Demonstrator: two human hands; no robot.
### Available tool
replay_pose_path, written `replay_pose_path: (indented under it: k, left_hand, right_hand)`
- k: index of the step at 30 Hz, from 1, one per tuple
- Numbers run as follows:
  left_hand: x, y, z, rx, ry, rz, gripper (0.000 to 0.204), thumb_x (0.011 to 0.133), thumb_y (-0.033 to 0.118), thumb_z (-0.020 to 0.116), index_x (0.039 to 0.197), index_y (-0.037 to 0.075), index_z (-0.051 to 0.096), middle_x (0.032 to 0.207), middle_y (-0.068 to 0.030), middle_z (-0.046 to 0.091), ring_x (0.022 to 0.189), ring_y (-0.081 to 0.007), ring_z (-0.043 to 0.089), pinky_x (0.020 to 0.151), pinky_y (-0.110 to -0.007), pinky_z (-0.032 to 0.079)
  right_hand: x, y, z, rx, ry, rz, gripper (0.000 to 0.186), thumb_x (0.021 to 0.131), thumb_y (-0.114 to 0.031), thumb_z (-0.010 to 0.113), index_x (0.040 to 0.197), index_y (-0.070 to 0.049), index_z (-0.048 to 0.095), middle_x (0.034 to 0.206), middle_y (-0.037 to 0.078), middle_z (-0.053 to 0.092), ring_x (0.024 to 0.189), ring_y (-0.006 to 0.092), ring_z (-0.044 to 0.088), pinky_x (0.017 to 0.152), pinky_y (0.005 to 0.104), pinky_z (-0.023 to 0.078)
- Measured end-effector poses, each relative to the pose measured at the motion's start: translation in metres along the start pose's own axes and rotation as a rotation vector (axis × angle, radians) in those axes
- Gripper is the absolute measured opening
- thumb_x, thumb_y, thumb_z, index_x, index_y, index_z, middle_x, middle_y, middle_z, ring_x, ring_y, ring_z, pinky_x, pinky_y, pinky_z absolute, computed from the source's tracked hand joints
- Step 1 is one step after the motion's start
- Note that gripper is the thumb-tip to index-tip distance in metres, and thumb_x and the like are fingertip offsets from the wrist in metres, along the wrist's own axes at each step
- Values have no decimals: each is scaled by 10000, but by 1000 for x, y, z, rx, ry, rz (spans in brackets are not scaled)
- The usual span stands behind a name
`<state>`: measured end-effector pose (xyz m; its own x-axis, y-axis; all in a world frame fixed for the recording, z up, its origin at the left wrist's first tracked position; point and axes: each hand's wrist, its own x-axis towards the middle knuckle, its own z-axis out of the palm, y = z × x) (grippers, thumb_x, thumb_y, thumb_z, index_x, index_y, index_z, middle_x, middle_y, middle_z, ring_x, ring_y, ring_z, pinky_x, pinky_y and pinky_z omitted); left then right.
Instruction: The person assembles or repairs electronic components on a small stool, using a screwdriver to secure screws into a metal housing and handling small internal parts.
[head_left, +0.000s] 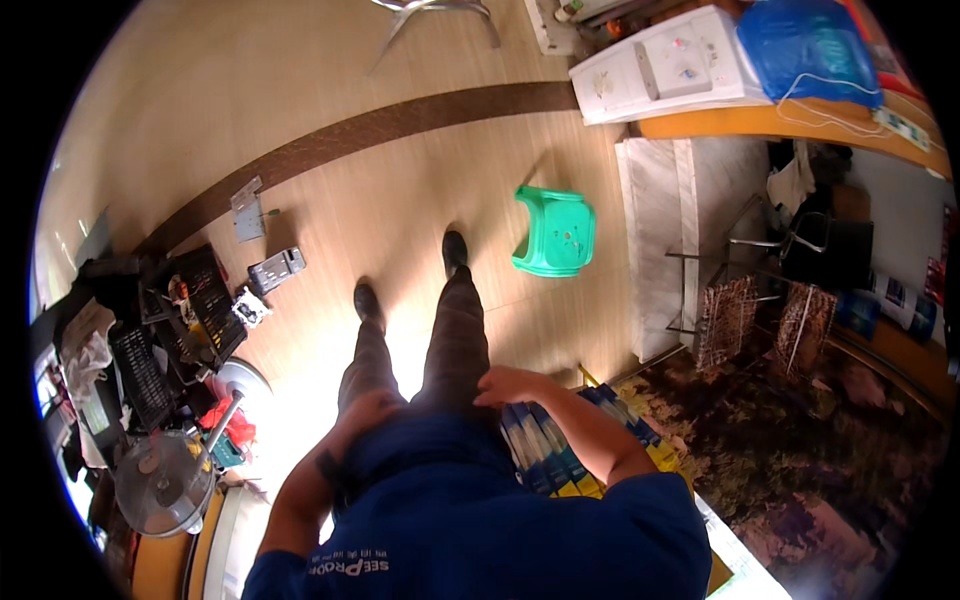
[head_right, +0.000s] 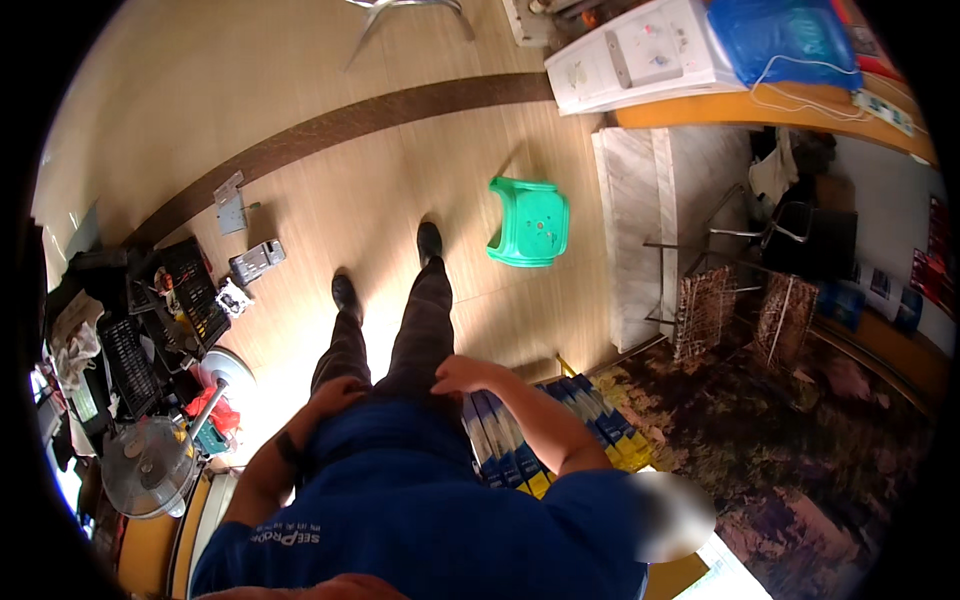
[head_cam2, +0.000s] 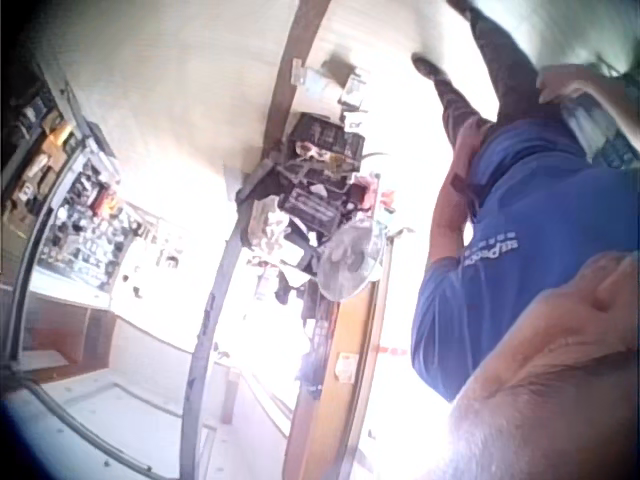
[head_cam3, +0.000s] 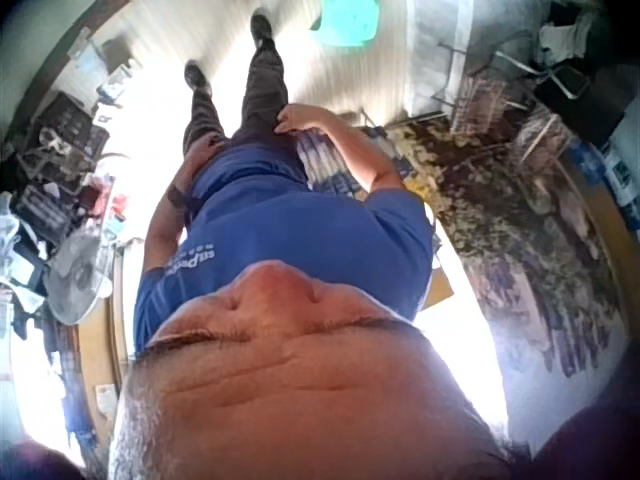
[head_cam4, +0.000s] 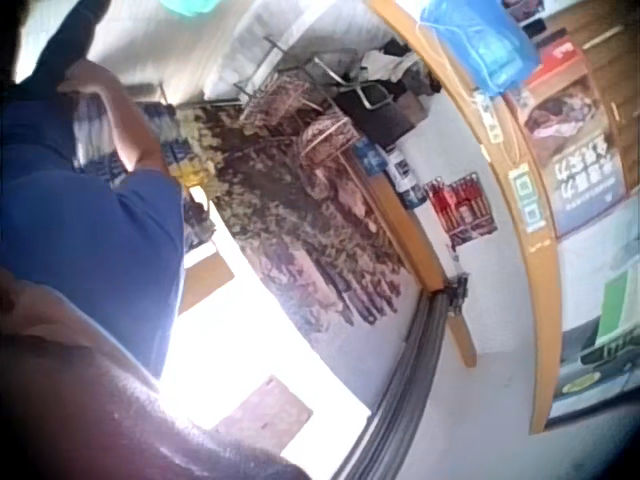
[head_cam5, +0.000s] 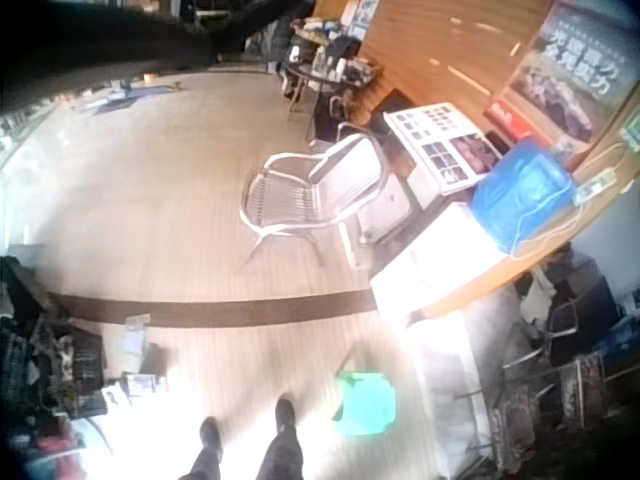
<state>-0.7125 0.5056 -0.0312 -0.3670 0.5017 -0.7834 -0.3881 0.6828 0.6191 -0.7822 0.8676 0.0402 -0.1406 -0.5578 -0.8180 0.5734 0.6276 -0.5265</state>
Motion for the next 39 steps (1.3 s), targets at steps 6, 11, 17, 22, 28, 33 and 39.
replay_pose_path:
  k: [6, 11, 17, 22, 28, 33, 39]
  left_hand:
    - [53, 69, 35, 55, 11, -173, 286, 831, 277, 633, 1054, 97, 656, 1050, -155, 646, 1018, -347, 594, 896, -432, 465]
    - [114, 59, 19, 242, 17, -310, 383, 790, 272, 683, 1111, 69, 630, 1169, -190, 586, 1117, -372, 535, 965, -445, 427]
    - [137, -5, 23, 79, -52, -630, 716, 757, 322, 731, 1359, 73, 433, 1421, -324, 290, 1305, -451, 334, 1063, -461, 337]
    - [171, 17, 15, 121, -12, -631, 754, 752, 376, 735, 1382, 115, 414, 1488, -316, 116, 1349, -495, 198, 1072, -516, 302]
    - [159, 18, 13, 63, 162, -619, 738, 741, 377, 736, 1372, 143, 434, 1480, -303, 147, 1328, -490, 234, 1061, -541, 299]
    - [161, -4, 3, 40, 378, -586, 719, 717, 372, 742, 1347, 162, 464, 1474, -292, 178, 1304, -488, 277, 1043, -552, 316]
    - [132, -38, -36, 48, 383, -636, 699, 695, 331, 760, 1308, 138, 486, 1436, -251, 263, 1279, -458, 323, 1014, -548, 362]
  right_hand:
    - [112, 192, -193, -220, 274, -196, 294, 887, -287, 593, 930, -8, 674, 760, 123, 657, 714, 177, 635, 649, 350, 516]
    - [141, 324, -317, 288, 543, 528, 295, 881, -354, 605, 826, -67, 558, 635, 9, 541, 499, 172, 523, 435, 330, 433]
    - [206, 360, -386, 368, 626, 672, 429, 845, -344, 672, 1173, -93, 556, 944, 78, 590, 794, 208, 584, 660, 411, 521]
    - [242, 369, -401, 685, 779, 620, 414, 807, -307, 725, 1110, -87, 547, 955, 34, 561, 853, 185, 552, 712, 392, 514]
    - [275, 333, -386, 626, 797, 553, 352, 808, -290, 725, 1050, -94, 560, 903, 9, 548, 816, 159, 547, 684, 369, 516]
    - [315, 267, -382, 454, 814, 452, 413, 796, -324, 734, 1088, -95, 553, 938, 31, 556, 811, 172, 552, 674, 364, 513]
    - [380, 191, -383, -101, 770, 277, 611, 751, -417, 757, 1170, -40, 519, 1019, 103, 602, 884, 247, 587, 733, 394, 509]
